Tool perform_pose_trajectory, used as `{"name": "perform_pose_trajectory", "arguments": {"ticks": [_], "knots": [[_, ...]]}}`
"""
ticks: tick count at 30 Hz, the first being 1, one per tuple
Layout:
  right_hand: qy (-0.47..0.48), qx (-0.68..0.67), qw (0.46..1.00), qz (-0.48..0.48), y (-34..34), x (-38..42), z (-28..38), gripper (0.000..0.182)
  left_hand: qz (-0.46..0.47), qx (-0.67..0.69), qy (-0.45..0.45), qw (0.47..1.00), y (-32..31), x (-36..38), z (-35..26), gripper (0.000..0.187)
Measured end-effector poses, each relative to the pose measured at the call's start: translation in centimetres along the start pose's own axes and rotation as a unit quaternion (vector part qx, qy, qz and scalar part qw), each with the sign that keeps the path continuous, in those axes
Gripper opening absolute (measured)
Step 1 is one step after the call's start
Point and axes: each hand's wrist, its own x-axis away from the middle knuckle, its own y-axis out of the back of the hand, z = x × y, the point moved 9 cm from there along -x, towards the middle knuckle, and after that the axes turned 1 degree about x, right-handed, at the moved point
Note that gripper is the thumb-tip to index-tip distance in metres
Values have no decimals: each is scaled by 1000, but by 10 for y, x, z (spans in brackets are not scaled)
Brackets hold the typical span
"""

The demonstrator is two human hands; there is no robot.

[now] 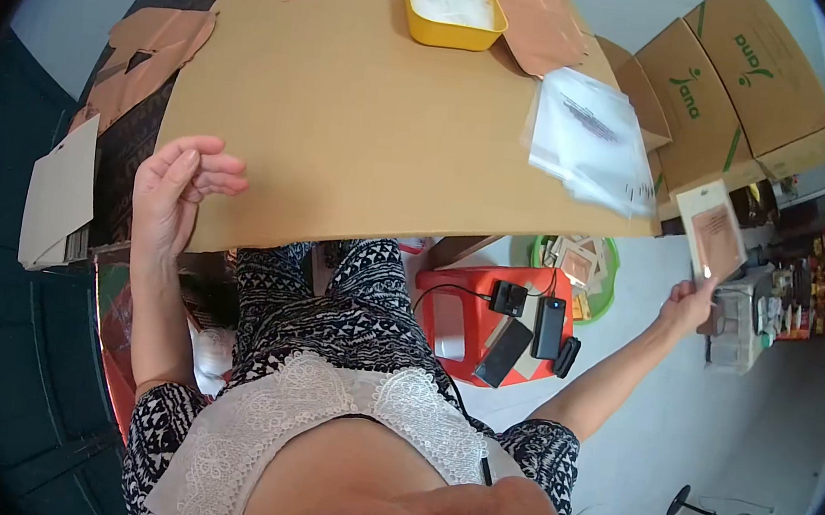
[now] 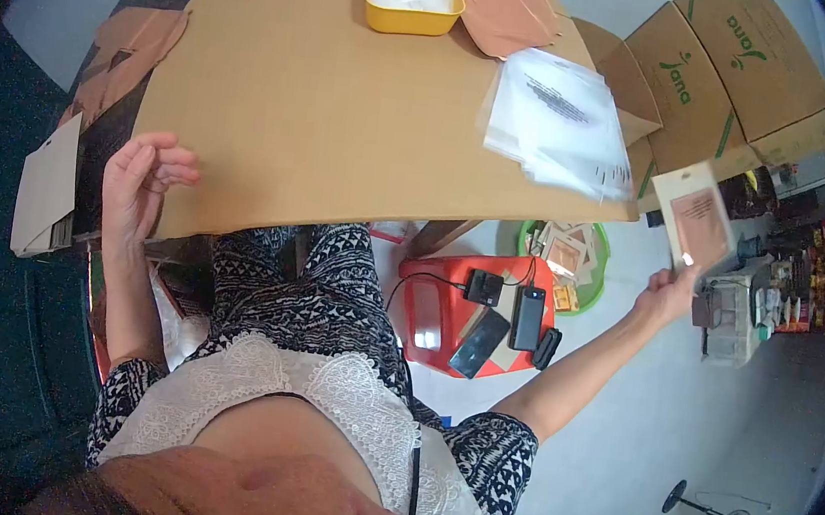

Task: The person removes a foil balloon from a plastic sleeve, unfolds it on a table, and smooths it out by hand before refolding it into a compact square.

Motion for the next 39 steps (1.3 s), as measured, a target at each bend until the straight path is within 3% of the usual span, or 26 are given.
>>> {"name": "perform_pose_trajectory", "arguments": {"ticks": [1,4,7,11,13,15,17,21,26,28,31,32,35,37,39], "knots": [[-36,37,998,-36,16,-11,-21,32,-1,0,1,1000,0,-1,0,29],[-160,102,982,2,45,-33,-92,37,-7,-4,-3,1000,-2,-3,-1,28],[-80,160,984,-24,23,-16,-69,35,-13,-12,-5,1000,-6,-1,-5,27],[129,105,980,105,-101,90,48,34,-14,-62,9,998,-21,-1,-6,24],[155,56,961,222,-161,150,77,44,1,-94,20,995,-35,-1,0,22],[117,-58,902,410,-214,205,74,53,32,-114,29,992,-55,1,9,20],[20,-153,804,575,-266,272,62,62,75,-123,36,989,-80,3,15,23],[-168,-209,668,695,-322,377,21,67,61,-77,76,992,-122,10,13,36],[-178,-216,567,774,-342,456,13,67,26,113,57,992,-115,8,32,28],[-194,-221,519,802,-347,471,4,70,6,37,112,993,-91,17,47,20],[-155,-187,548,801,-361,489,-4,72,-16,-27,152,988,-51,46,54,11],[-131,-185,523,822,-368,486,-13,69,-22,-40,159,986,-38,59,54,9],[-3,-53,593,803,-390,463,-44,63,-46,-57,237,969,14,110,58,8],[-30,-36,617,786,-400,449,-73,58,-90,-71,294,949,54,148,66,8],[-59,-24,628,776,-406,438,-95,53,-184,-110,288,934,106,184,73,9]]}}
